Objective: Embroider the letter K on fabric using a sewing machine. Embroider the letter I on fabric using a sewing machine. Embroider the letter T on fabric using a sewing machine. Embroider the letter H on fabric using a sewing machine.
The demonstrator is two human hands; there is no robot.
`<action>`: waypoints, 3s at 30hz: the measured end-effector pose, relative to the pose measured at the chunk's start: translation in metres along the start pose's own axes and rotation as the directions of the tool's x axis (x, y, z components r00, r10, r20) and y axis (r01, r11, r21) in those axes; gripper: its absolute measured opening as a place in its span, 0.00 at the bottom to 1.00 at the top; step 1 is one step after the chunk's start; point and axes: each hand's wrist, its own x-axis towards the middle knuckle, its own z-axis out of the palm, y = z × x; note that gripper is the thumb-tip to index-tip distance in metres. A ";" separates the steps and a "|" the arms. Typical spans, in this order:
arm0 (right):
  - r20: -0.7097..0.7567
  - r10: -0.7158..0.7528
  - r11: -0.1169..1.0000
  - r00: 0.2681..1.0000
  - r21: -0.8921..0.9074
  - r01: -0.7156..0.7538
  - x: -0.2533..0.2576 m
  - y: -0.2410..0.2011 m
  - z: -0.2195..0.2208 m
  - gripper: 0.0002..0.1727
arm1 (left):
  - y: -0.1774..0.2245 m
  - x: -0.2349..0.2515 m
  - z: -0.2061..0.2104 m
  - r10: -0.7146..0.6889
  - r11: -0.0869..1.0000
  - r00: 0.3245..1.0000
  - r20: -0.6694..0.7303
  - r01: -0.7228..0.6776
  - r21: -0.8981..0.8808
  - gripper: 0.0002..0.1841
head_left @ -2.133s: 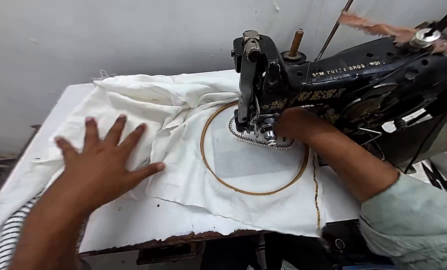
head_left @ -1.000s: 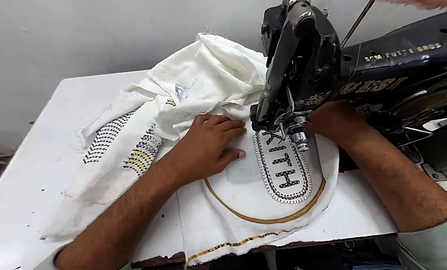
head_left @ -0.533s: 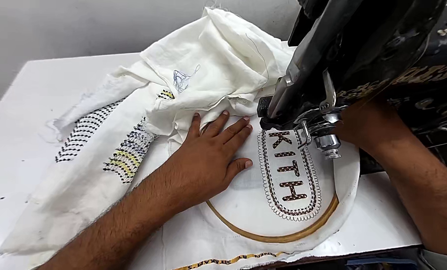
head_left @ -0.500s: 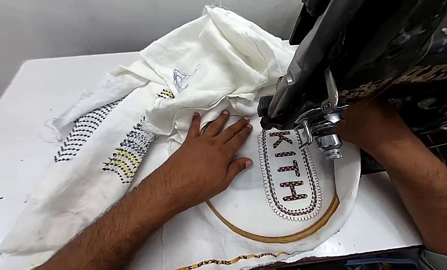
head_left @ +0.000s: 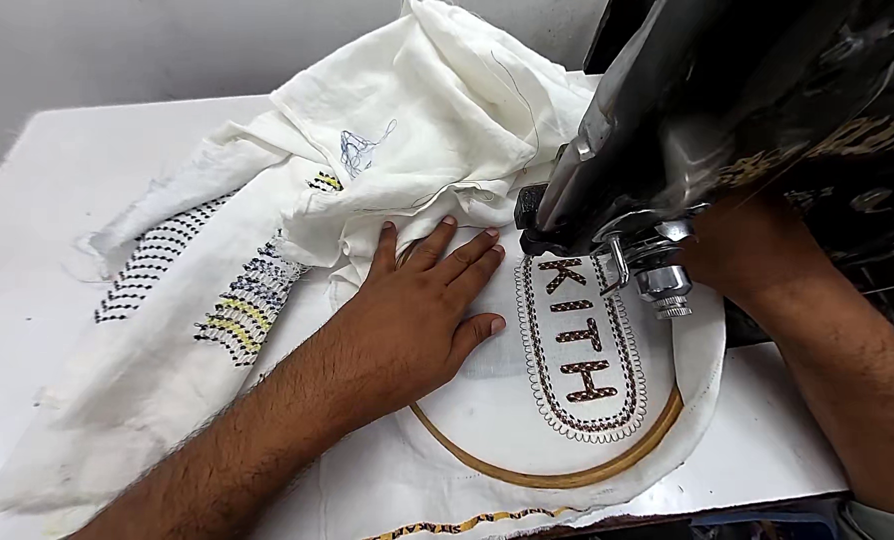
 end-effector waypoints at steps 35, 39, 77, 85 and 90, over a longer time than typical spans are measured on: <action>0.112 0.136 0.991 0.984 -0.015 -0.135 -0.003 -0.016 -0.012 0.14 | 0.005 -0.004 -0.005 -0.012 1.000 0.999 0.030 0.012 -0.010 0.35; 0.132 0.150 0.989 0.980 -0.005 -0.151 -0.003 -0.018 -0.014 0.14 | 0.005 -0.004 -0.004 -0.016 1.000 1.000 0.024 0.016 -0.009 0.35; 0.154 0.129 0.992 0.980 -0.028 -0.126 -0.002 -0.011 -0.010 0.17 | 0.009 -0.008 -0.009 -0.018 1.000 0.998 0.058 0.018 -0.002 0.34; 0.253 0.216 0.976 0.943 -0.079 -0.203 -0.001 -0.017 -0.020 0.16 | 0.012 -0.010 -0.010 -0.009 1.000 0.997 0.075 0.009 -0.002 0.33; 0.223 0.188 0.982 0.957 -0.037 -0.184 -0.004 -0.021 -0.018 0.16 | 0.010 -0.011 -0.012 -0.019 1.000 0.997 0.071 0.020 -0.009 0.33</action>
